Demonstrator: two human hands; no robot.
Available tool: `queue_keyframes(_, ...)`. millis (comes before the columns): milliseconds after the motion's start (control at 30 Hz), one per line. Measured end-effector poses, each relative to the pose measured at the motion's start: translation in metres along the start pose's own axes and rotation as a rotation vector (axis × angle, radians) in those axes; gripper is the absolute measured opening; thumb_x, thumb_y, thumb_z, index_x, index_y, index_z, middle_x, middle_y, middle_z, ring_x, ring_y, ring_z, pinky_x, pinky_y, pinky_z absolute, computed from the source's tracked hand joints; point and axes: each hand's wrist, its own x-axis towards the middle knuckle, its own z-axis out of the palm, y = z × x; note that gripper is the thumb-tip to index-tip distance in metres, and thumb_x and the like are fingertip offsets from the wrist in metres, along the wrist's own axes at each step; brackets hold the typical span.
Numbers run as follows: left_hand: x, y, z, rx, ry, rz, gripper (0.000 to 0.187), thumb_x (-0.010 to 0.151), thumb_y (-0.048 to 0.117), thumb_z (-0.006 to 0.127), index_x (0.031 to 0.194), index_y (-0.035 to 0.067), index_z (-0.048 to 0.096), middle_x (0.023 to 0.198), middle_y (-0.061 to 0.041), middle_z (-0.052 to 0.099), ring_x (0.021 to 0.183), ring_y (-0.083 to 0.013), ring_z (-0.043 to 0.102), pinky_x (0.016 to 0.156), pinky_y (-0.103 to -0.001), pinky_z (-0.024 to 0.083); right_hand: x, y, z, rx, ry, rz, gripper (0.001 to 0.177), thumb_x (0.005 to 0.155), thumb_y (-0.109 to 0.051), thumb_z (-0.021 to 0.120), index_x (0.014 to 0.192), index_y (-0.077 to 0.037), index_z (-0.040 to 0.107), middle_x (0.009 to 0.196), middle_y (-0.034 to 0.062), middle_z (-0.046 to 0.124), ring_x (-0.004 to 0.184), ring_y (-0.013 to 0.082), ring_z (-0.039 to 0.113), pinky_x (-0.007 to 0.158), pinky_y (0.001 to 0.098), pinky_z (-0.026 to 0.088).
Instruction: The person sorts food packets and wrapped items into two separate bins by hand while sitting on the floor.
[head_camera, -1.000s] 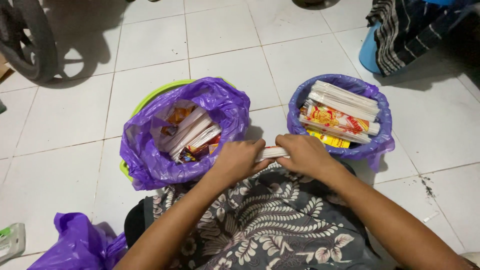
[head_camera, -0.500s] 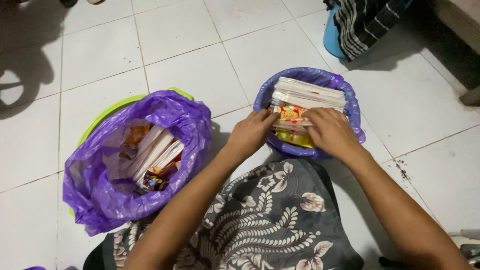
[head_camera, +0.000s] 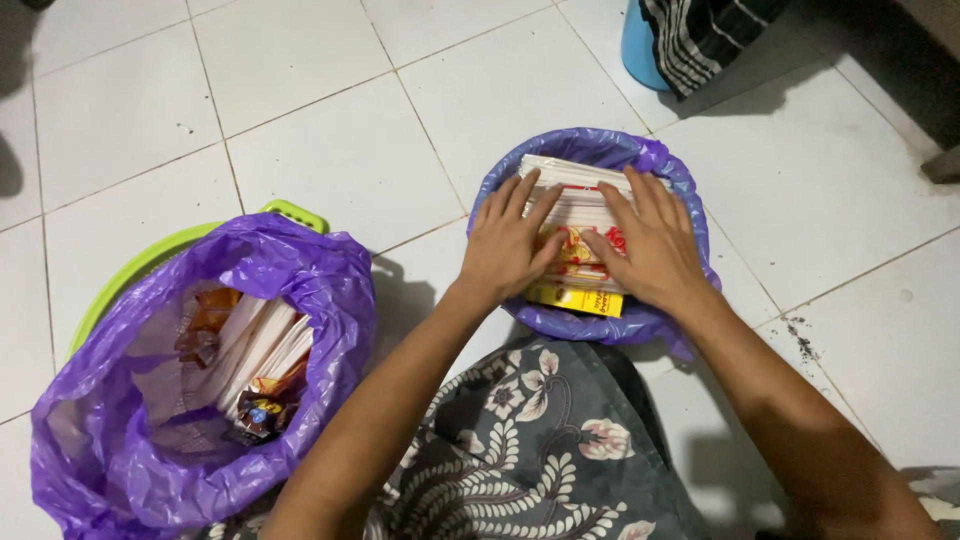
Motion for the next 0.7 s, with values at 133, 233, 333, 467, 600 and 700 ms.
queue_keyframes(133,0.023,-0.007,0.031,0.078,0.057,-0.022,0.059,0.097,0.037,0.057,0.153,0.02,0.048,0.162,-0.017,0.038,0.149,-0.04,0.035,0.119,-0.056,0.029,0.031,-0.001,0.012,0.026,0.009,0.022,0.069,0.102,-0.057,0.046,0.155,-0.013,0.046,0.164,0.0243,0.031,0.151,0.0454,0.025,0.118,0.0638,0.017)
queue_keyframes(233,0.035,-0.011,0.052,0.114,0.068,-0.021,0.059,0.099,0.037,0.052,0.155,0.021,0.047,0.162,-0.017,0.039,0.148,-0.0395,0.036,0.118,-0.058,0.03,0.045,0.008,0.034,0.056,-0.04,0.081,0.063,0.104,-0.053,0.045,0.155,-0.016,0.047,0.162,0.0238,0.032,0.148,0.0454,0.026,0.113,0.0643,0.017)
queue_keyframes(333,0.039,-0.01,0.057,0.103,-0.146,-0.126,0.058,0.097,0.041,0.048,0.152,0.021,0.049,0.158,-0.016,0.042,0.147,-0.0394,0.037,0.113,-0.058,0.035,0.043,0.014,0.049,0.022,-0.085,0.119,0.057,0.104,-0.049,0.045,0.152,-0.019,0.052,0.159,0.0181,0.043,0.146,0.0411,0.035,0.117,0.0608,0.023)
queue_keyframes(467,0.037,-0.006,0.051,0.053,-0.165,-0.184,0.056,0.098,0.044,0.047,0.148,0.022,0.053,0.157,-0.015,0.045,0.148,-0.0381,0.038,0.111,-0.058,0.042,0.039,0.008,0.044,0.031,-0.045,0.1,0.055,0.104,-0.046,0.046,0.149,-0.015,0.054,0.154,0.0164,0.049,0.142,0.0383,0.042,0.113,0.058,0.028)
queue_keyframes(600,0.037,-0.005,0.049,0.038,-0.174,-0.191,0.056,0.097,0.043,0.047,0.148,0.022,0.052,0.157,-0.014,0.045,0.148,-0.038,0.037,0.11,-0.059,0.041,0.039,0.01,0.048,0.02,-0.025,0.09,0.054,0.104,-0.044,0.047,0.149,-0.015,0.055,0.154,0.016,0.05,0.142,0.0386,0.042,0.114,0.057,0.028)
queue_keyframes(700,0.036,-0.006,0.052,0.039,-0.176,-0.186,0.057,0.096,0.044,0.047,0.149,0.022,0.05,0.158,-0.015,0.043,0.148,-0.0385,0.036,0.108,-0.06,0.041,0.039,0.011,0.047,0.011,-0.039,0.087,0.055,0.105,-0.045,0.048,0.15,-0.014,0.055,0.154,0.0171,0.049,0.143,0.0395,0.041,0.114,0.0569,0.028)
